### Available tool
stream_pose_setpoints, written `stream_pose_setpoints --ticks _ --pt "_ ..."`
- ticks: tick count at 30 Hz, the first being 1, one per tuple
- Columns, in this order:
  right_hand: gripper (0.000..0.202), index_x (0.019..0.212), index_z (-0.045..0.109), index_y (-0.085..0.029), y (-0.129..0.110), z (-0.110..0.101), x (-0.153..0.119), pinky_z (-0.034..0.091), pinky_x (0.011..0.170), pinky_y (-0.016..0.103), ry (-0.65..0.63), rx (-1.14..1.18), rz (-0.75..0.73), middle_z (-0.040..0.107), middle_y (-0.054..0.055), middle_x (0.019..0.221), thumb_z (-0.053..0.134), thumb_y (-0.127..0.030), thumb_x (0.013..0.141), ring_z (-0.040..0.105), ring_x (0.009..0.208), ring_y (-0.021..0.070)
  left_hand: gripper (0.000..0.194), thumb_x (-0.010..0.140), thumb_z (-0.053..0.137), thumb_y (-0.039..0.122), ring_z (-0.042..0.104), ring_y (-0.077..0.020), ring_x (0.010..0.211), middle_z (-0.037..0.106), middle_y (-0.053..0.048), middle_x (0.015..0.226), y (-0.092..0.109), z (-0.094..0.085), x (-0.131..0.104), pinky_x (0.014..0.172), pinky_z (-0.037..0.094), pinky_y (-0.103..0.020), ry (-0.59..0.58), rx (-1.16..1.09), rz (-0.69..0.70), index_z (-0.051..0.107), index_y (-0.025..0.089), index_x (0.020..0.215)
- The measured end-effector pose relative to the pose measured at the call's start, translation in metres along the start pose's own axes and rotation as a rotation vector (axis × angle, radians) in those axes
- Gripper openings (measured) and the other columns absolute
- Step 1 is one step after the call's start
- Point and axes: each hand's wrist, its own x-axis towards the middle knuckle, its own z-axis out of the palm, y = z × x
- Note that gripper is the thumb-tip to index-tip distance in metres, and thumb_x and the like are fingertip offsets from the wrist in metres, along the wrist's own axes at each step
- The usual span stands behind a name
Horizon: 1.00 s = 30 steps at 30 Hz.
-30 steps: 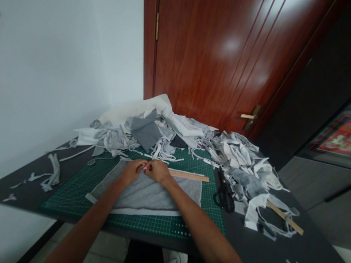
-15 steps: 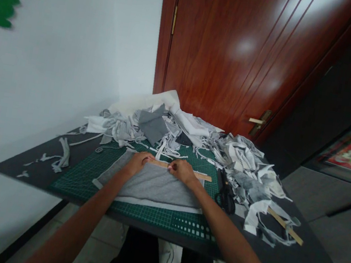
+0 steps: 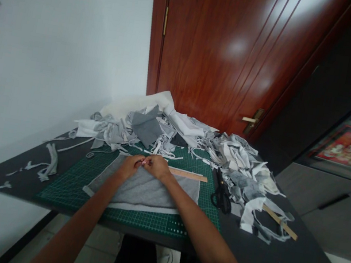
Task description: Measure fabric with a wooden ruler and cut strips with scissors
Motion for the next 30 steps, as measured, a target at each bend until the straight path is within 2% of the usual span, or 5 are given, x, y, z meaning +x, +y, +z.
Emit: stream_pose_setpoints --ticks 5,11,16,23,30 --pt "0.015 0.104 0.081 -0.025 0.004 0.009 0.009 0.048 0.074 0.021 -0.004 0.036 0.006 0.081 0.0 0.098 0.07 -0.03 0.095 0.072 0.089 0.0147 0.033 0.092 0.048 0.028 0.074 -0.0238 0.1 0.081 -0.005 0.104 -0.003 -0.005 -0.001 0.095 0.055 -0.033 0.002 0.001 -0.028 0.076 0.022 0.108" --pt "0.015 0.103 0.081 -0.025 0.006 0.013 0.007 0.048 0.076 0.02 -0.031 0.038 -0.016 0.081 0.0 0.097 0.07 -0.03 0.096 0.072 0.09 0.0142 0.028 0.088 0.051 0.025 0.073 -0.0221 0.106 0.079 -0.005 0.119 0.001 -0.008 -0.001 0.1 0.053 -0.032 0.0 0.011 -0.042 0.076 0.024 0.099" --pt "0.016 0.106 0.081 -0.026 -0.004 0.015 0.003 0.05 0.081 0.023 -0.013 0.003 0.019 0.081 0.003 0.102 0.069 -0.029 0.096 0.073 0.094 0.0175 0.028 0.085 0.05 0.022 0.073 -0.0216 0.105 0.079 -0.005 0.116 0.002 -0.008 0.0 0.1 0.054 -0.033 0.004 0.018 -0.038 0.076 0.023 0.094" --pt "0.021 0.11 0.08 -0.023 -0.018 0.015 -0.003 0.052 0.085 0.027 0.018 -0.036 0.067 0.079 0.008 0.111 0.062 -0.03 0.1 0.074 0.101 0.0216 0.024 0.083 0.051 0.027 0.075 -0.0222 0.099 0.079 -0.006 0.118 -0.001 -0.01 0.002 0.094 0.056 -0.033 0.024 0.037 -0.043 0.073 0.023 0.091" --pt "0.019 0.107 0.08 -0.022 -0.016 0.007 -0.007 0.053 0.088 0.033 0.011 -0.041 0.077 0.079 0.012 0.111 0.066 -0.027 0.096 0.074 0.104 0.0264 0.018 0.082 0.051 0.027 0.075 -0.0211 0.095 0.08 -0.003 0.102 0.002 -0.011 0.003 0.091 0.057 -0.031 0.017 0.044 -0.035 0.068 0.025 0.085"
